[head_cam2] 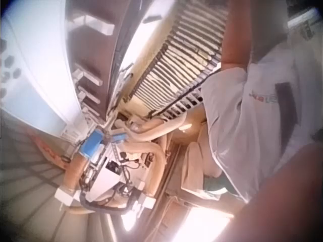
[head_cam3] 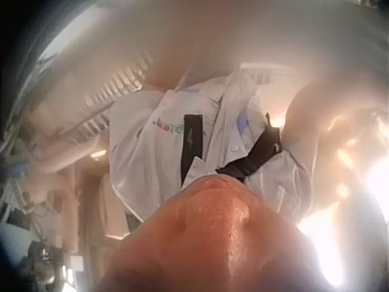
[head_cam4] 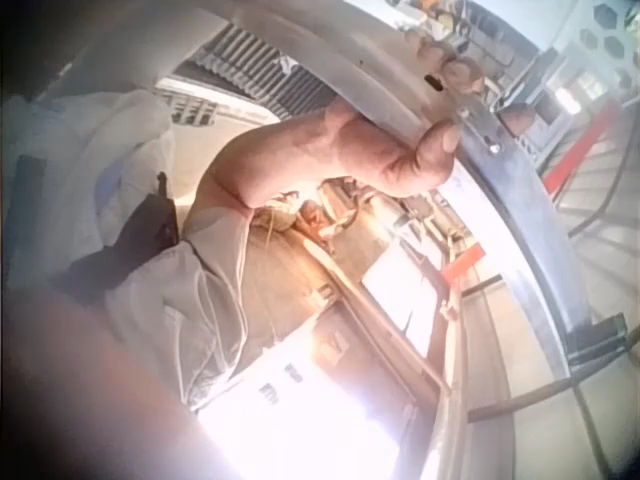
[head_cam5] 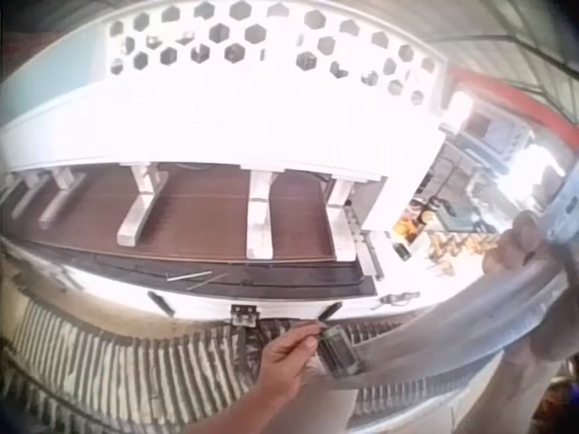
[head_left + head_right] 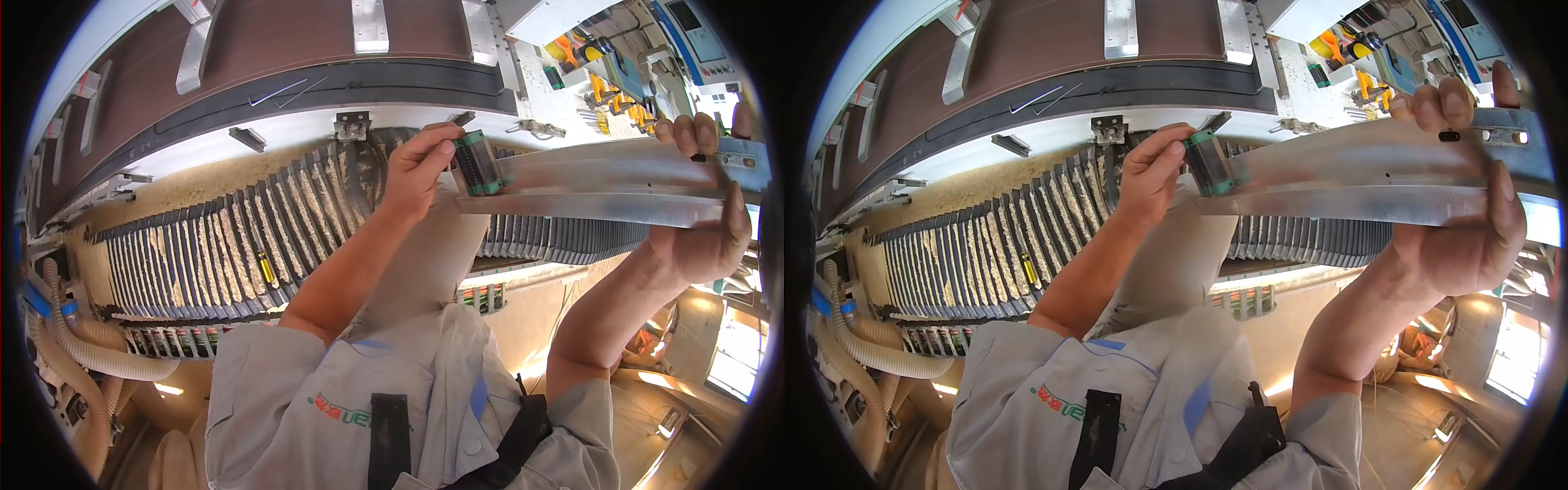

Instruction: The person unscrews a sensor from a metal rail, repositions the rail onto a large industrial machine component, and then works on the sensor housing by hand.

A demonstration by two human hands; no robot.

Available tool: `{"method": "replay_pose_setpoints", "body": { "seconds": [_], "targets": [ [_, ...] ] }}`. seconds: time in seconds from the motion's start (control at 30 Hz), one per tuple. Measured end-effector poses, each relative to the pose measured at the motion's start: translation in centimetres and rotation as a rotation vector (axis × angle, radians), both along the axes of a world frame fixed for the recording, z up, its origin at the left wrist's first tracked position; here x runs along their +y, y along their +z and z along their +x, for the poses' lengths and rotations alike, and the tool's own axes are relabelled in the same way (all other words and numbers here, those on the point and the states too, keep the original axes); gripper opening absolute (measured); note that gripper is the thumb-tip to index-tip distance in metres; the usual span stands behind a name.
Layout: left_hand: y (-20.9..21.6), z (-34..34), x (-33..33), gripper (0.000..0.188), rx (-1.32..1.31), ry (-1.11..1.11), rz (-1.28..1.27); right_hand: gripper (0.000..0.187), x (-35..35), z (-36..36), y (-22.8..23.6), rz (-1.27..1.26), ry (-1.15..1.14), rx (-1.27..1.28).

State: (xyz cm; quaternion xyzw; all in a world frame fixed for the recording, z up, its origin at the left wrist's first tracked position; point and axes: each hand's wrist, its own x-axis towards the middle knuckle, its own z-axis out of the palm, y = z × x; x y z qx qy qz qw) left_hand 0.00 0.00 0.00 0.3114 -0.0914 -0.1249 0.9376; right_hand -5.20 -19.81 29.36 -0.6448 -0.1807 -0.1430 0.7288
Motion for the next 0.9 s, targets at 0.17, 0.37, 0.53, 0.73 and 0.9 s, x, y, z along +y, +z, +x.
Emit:
{"method": "replay_pose_setpoints", "body": {
  "seconds": [0.17,0.37,0.53,0.73,0.9],
  "targets": [
    [1.4,1.3,1.4,0.019,-0.213,-0.018,0.091,0.081,0.1,-0.1,0.2,0.018,0.021,-0.005],
    [2.1,3.7,3.4,0.016,-0.531,-0.099,0.256,0.085,-0.3,0.3,0.1,0.053,0.188,-0.034],
    [1.9,4.2,4.0,0.015,-0.561,-0.126,0.279,0.086,1.2,0.4,0.5,-0.018,0.143,-0.024],
    [2.0,4.6,4.6,0.013,-0.555,-0.138,0.294,0.080,2.3,1.0,0.8,-0.064,0.104,0.000],
    [1.6,4.7,5.0,0.014,-0.577,-0.156,0.295,0.079,2.2,1.9,0.2,0.015,0.317,-0.091]
  ]
}}
